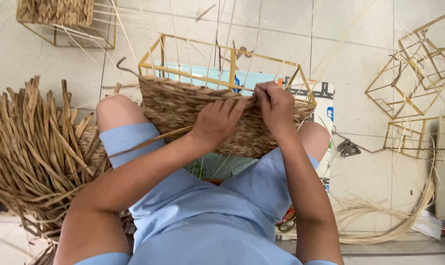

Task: The person weaves a basket by hand, threading dried plant fibers through a metal frame. They pick up individual fibers from a pile, wrap them around the frame's supports, and tuck the strands into the existing weave.

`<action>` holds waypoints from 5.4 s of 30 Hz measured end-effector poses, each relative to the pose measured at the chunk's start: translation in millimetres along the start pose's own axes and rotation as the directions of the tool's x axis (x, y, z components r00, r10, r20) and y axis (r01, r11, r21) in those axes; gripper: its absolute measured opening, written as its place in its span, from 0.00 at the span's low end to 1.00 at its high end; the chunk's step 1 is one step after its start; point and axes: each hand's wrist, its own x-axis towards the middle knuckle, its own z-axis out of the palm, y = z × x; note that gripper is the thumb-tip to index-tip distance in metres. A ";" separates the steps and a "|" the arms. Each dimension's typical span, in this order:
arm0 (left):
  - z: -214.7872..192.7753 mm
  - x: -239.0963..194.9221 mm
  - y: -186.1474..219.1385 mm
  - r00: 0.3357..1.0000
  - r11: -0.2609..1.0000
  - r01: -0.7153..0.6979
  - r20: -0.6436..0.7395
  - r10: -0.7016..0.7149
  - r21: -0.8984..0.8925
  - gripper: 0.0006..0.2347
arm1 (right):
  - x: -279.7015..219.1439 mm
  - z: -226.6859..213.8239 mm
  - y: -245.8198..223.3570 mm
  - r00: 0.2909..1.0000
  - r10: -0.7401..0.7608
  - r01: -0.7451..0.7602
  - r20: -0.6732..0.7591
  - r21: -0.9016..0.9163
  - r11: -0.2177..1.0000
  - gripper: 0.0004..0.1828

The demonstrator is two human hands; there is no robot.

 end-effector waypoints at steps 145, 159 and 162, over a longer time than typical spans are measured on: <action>68.0 97.4 -118.1 0.678 0.947 0.215 0.735 0.032 -0.239 0.19 | 0.8 37.5 -33.2 0.935 -0.343 0.345 0.089 -0.443 0.827 0.08; 113.5 104.8 -133.7 0.069 0.825 0.525 0.976 0.205 -0.210 0.17 | 9.2 26.6 -33.3 0.956 -0.273 0.292 0.110 -0.257 0.921 0.08; 113.7 96.3 -142.9 0.105 0.549 0.778 0.924 0.368 -0.307 0.16 | 12.4 31.2 -33.8 0.958 -0.276 0.283 0.074 -0.382 0.880 0.11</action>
